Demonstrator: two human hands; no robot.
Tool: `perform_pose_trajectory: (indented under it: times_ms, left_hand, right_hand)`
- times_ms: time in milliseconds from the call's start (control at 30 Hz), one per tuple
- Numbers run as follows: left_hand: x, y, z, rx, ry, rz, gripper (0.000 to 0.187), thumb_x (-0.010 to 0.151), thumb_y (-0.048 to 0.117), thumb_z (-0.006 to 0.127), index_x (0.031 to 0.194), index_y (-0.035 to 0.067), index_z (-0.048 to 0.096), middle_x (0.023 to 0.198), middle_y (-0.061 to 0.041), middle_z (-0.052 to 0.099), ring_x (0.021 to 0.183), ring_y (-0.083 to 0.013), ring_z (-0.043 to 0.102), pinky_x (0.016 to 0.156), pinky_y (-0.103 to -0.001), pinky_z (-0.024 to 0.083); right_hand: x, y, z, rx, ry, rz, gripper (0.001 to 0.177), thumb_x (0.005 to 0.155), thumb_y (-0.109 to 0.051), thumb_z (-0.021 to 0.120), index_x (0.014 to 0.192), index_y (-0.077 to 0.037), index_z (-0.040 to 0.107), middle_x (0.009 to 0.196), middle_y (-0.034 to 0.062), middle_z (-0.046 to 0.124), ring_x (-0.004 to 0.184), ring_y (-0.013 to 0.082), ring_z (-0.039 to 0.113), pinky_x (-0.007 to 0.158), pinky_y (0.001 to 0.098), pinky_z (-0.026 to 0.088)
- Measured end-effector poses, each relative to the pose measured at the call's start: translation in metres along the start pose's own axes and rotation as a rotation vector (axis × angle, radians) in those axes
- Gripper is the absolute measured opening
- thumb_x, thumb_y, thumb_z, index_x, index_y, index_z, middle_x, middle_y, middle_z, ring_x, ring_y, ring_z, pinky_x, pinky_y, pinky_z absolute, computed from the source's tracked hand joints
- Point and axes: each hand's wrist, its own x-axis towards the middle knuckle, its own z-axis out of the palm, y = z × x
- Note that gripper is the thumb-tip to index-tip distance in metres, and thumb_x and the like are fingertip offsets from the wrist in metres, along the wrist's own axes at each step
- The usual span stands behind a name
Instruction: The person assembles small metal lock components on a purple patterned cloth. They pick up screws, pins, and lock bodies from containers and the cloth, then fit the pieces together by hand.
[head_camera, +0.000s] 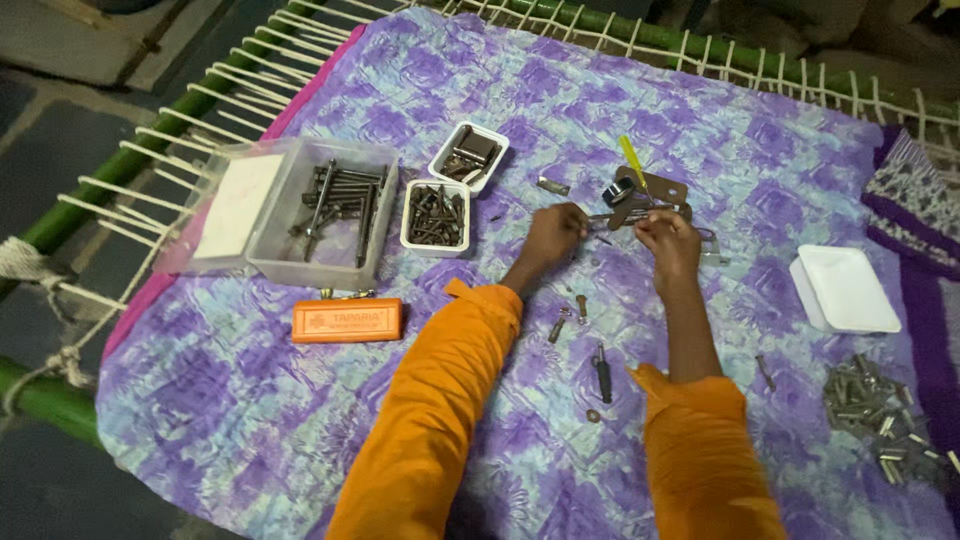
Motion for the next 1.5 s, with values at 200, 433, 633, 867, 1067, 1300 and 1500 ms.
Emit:
perform_pose_trajectory:
  times_ms: [200, 433, 633, 867, 1067, 1300, 1500]
  left_hand:
    - [0.041, -0.009, -0.074, 0.061, 0.611, -0.029, 0.014, 0.087, 0.016, 0.067, 0.090, 0.007, 0.077, 0.075, -0.012, 0.074, 0.067, -0.0235, 0.075, 0.063, -0.035, 0.054]
    - [0.032, 0.016, -0.184, -0.156, 0.831, -0.036, 0.019, 0.080, 0.004, 0.074, 0.098, 0.004, 0.076, 0.086, -0.004, 0.077, 0.076, -0.0114, 0.072, 0.067, -0.027, 0.058]
    - [0.026, 0.011, -0.207, -0.362, 0.879, 0.025, 0.025, 0.081, 0.005, 0.082, 0.104, -0.001, 0.075, 0.090, -0.008, 0.077, 0.081, -0.0133, 0.071, 0.078, -0.027, 0.057]
    - [0.020, 0.011, -0.184, -0.012, 0.912, -0.072, 0.019, 0.083, 0.010, 0.077, 0.101, 0.003, 0.079, 0.088, -0.010, 0.081, 0.079, -0.0189, 0.075, 0.075, -0.030, 0.058]
    - [0.019, 0.034, -0.169, 0.412, 0.737, -0.231, 0.017, 0.080, 0.016, 0.074, 0.095, 0.008, 0.077, 0.094, -0.015, 0.078, 0.088, -0.0349, 0.075, 0.080, -0.045, 0.057]
    - [0.041, -0.001, -0.208, 0.579, 0.859, -0.100, 0.024, 0.087, 0.003, 0.063, 0.107, 0.008, 0.075, 0.101, -0.014, 0.076, 0.102, -0.0383, 0.066, 0.089, -0.048, 0.051]
    - [0.044, -0.045, -0.297, 1.015, 0.077, -0.147, 0.031, 0.072, 0.025, 0.082, 0.101, 0.016, 0.078, 0.099, -0.018, 0.074, 0.096, -0.0392, 0.069, 0.085, -0.049, 0.053]
  right_hand:
    - [0.005, 0.008, 0.004, -0.438, 0.036, -0.051, 0.017, 0.095, -0.009, 0.070, 0.110, 0.000, 0.072, 0.095, 0.0066, 0.073, 0.084, 0.0141, 0.069, 0.079, 0.0279, 0.057]
    - [0.007, 0.000, 0.007, -0.273, 0.061, 0.018, 0.015, 0.097, -0.008, 0.069, 0.109, 0.001, 0.072, 0.099, 0.0057, 0.073, 0.087, 0.0122, 0.071, 0.081, 0.0256, 0.060]
    - [0.005, 0.001, 0.006, -0.261, 0.034, -0.010, 0.016, 0.098, -0.007, 0.068, 0.111, 0.002, 0.070, 0.099, 0.0079, 0.073, 0.088, 0.0143, 0.071, 0.083, 0.0266, 0.060]
    - [0.003, -0.001, 0.007, -0.229, 0.024, 0.017, 0.017, 0.097, -0.007, 0.068, 0.112, 0.002, 0.070, 0.101, 0.0071, 0.072, 0.090, 0.0137, 0.071, 0.085, 0.0269, 0.059]
    - [0.004, 0.001, 0.001, -0.160, -0.041, -0.022, 0.017, 0.096, -0.006, 0.069, 0.111, 0.001, 0.070, 0.098, 0.0068, 0.071, 0.086, 0.0134, 0.068, 0.083, 0.0280, 0.058]
    - [0.010, 0.005, 0.001, -0.192, -0.031, 0.023, 0.018, 0.096, -0.009, 0.069, 0.111, 0.000, 0.071, 0.095, 0.0040, 0.071, 0.085, 0.0117, 0.068, 0.081, 0.0256, 0.057]
    - [0.003, -0.002, 0.012, -0.342, 0.011, 0.014, 0.017, 0.098, -0.011, 0.069, 0.110, 0.001, 0.072, 0.093, 0.0046, 0.071, 0.081, 0.0113, 0.068, 0.077, 0.0253, 0.057]
